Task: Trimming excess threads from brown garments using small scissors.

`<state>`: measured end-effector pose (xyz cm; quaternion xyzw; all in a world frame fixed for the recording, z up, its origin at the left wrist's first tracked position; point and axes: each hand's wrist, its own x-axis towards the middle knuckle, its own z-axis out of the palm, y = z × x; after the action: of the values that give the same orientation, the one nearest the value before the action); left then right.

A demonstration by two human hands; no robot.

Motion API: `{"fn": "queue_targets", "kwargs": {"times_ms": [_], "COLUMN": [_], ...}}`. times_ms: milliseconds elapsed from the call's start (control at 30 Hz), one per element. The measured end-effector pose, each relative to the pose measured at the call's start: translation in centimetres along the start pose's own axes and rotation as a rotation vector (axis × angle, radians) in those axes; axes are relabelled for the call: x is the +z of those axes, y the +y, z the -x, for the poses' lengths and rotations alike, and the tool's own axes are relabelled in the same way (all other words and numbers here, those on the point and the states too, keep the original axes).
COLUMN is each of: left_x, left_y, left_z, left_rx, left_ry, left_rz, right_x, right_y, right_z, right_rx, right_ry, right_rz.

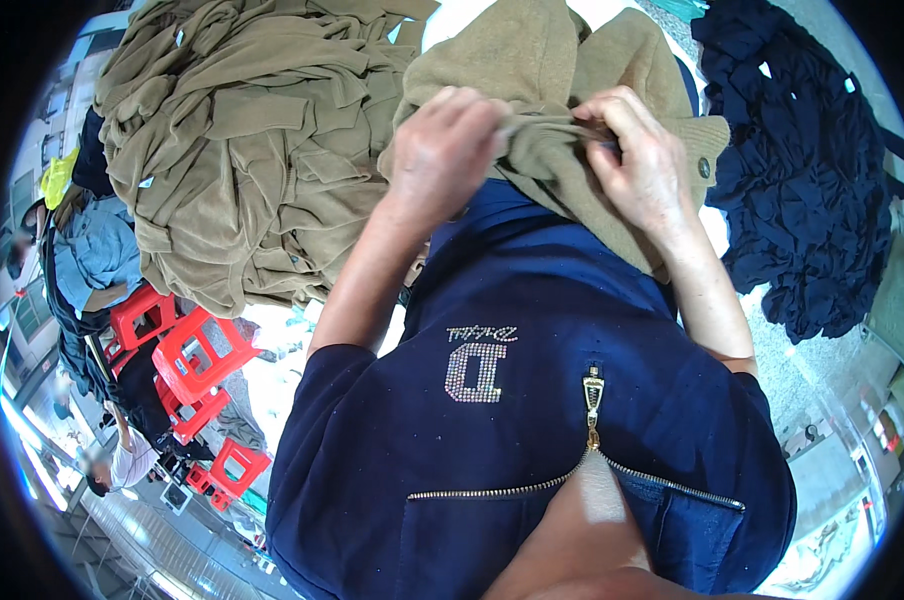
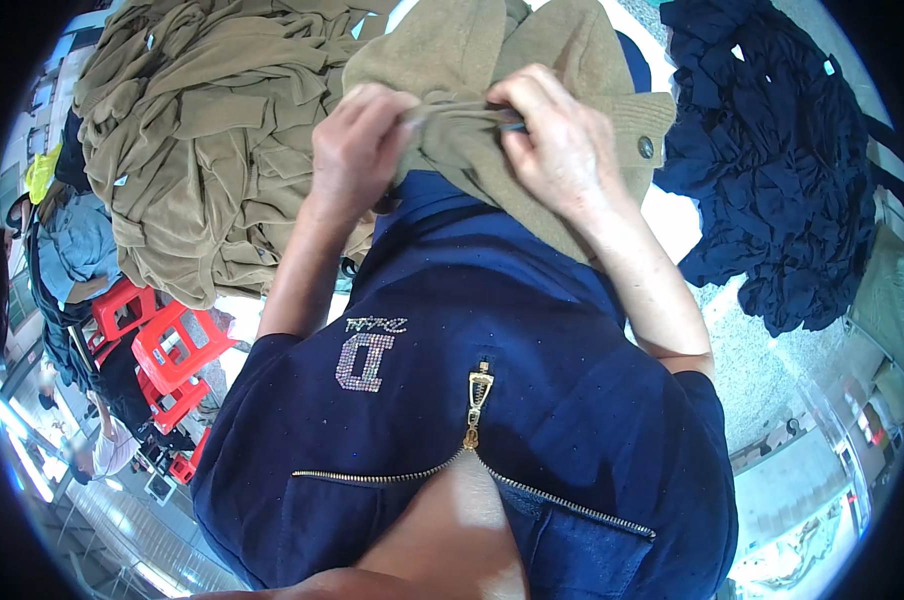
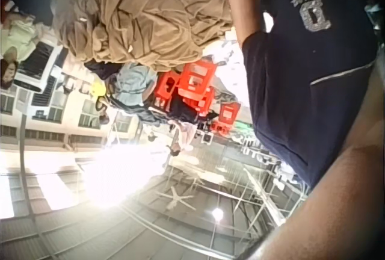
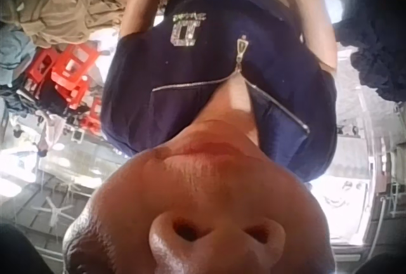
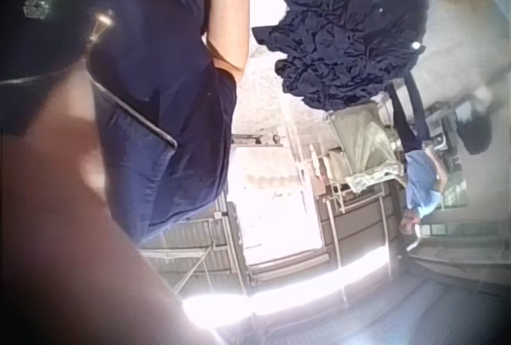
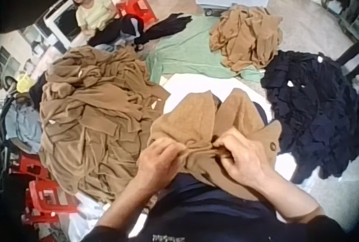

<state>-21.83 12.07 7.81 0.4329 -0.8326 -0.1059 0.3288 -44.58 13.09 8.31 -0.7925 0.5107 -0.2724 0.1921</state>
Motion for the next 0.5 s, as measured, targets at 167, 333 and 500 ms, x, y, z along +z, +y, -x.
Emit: {"fn": "queue_targets", "kwargs": {"times_ms": [167, 333, 500], "left_x": [-3.5, -6.2, -7.7], "left_y": [-2.7, -5.0, 1.1], "left_z": [2.8, 4.2, -0.3], "left_rx": [-0.405, -0.616, -0.877], "left_ry": [-0.070, -0.050, -0.038], "left_rz": [0.197, 0.619, 1.153], "right_x": [-2.5, -3.1, -3.9], "right_y": [3.6, 3.5, -0.2], "right_z": [1.7, 1.8, -0.1], "right_rx": [0.194, 0.313, -0.348], "right_ry": [-0.171, -0.068, 0.277], "right_rz": [0.024, -0.205, -0.172]}}
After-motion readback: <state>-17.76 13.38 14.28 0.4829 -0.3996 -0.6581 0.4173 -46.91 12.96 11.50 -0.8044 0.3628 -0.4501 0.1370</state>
